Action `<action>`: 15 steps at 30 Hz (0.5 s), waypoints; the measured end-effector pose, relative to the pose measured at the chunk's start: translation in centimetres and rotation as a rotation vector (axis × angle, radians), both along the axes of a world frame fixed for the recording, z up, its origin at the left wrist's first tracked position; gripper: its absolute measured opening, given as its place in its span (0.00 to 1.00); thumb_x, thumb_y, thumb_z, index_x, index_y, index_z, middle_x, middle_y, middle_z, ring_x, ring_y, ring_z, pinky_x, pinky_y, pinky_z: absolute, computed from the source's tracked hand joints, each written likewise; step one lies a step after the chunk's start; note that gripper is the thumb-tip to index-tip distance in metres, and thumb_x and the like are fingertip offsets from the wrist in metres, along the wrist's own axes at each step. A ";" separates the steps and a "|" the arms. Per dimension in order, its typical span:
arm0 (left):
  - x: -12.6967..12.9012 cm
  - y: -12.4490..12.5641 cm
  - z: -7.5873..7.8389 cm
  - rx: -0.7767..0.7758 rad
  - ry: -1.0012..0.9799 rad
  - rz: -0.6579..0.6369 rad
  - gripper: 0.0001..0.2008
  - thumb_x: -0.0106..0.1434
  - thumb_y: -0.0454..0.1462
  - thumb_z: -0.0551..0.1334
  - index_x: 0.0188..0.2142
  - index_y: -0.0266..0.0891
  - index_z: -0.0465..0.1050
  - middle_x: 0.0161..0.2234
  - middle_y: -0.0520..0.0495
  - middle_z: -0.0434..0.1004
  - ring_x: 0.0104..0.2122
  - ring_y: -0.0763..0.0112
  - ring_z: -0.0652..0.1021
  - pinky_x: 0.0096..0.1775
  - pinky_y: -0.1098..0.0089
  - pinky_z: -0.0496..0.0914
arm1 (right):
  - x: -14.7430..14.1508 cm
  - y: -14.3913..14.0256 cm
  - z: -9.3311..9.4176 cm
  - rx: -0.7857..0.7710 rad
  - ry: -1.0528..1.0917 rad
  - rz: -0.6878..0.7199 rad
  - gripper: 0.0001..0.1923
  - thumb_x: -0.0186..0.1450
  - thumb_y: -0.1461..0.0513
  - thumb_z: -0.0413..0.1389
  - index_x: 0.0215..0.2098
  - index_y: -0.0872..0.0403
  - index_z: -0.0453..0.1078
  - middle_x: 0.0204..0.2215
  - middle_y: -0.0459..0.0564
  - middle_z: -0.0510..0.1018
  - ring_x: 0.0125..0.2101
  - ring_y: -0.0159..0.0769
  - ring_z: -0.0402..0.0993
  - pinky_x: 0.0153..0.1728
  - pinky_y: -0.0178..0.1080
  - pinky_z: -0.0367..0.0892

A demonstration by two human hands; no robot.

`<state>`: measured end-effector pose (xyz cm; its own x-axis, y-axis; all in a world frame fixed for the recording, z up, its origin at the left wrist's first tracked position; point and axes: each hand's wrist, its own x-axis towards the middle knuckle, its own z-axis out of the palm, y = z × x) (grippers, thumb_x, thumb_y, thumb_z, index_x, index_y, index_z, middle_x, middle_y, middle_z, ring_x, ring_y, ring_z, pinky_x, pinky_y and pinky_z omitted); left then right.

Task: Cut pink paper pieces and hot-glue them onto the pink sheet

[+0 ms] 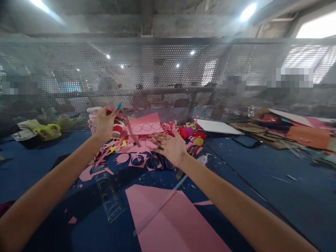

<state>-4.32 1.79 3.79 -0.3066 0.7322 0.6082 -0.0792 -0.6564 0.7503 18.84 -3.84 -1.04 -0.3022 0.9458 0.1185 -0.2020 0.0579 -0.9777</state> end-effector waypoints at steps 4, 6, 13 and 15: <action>1.1 -1.0 0.2 -0.057 0.080 -0.140 0.12 0.51 0.39 0.65 0.23 0.37 0.62 0.24 0.50 0.75 0.17 0.79 0.74 0.19 0.78 0.66 | 0.1 -0.5 0.3 0.098 -0.116 0.043 0.40 0.62 0.46 0.20 0.54 0.60 0.58 0.50 0.64 0.69 0.46 0.45 0.69 0.40 0.49 0.66; 1.8 -1.3 0.0 -0.099 0.147 -0.210 0.14 0.51 0.38 0.66 0.22 0.36 0.61 0.23 0.48 0.75 0.20 0.76 0.76 0.23 0.76 0.69 | 0.1 -0.7 0.5 0.147 -0.134 0.031 0.38 0.63 0.48 0.21 0.56 0.59 0.56 0.52 0.61 0.67 0.48 0.43 0.67 0.42 0.48 0.65; 3.2 -2.5 -0.1 -0.067 0.275 -0.427 0.13 0.46 0.36 0.68 0.22 0.33 0.64 0.25 0.49 0.76 0.28 0.73 0.77 0.34 0.71 0.71 | -0.3 -1.1 0.8 -0.184 0.264 0.186 0.30 0.64 0.47 0.32 0.38 0.58 0.68 0.46 0.60 0.73 0.43 0.41 0.71 0.44 0.46 0.64; 3.2 -3.2 0.1 -0.123 0.395 -0.600 0.11 0.45 0.32 0.68 0.25 0.32 0.67 0.28 0.48 0.77 0.30 0.74 0.77 0.35 0.72 0.71 | -0.6 -1.1 0.6 -0.326 0.357 0.249 0.30 0.64 0.46 0.35 0.35 0.60 0.69 0.41 0.61 0.76 0.39 0.41 0.73 0.42 0.45 0.66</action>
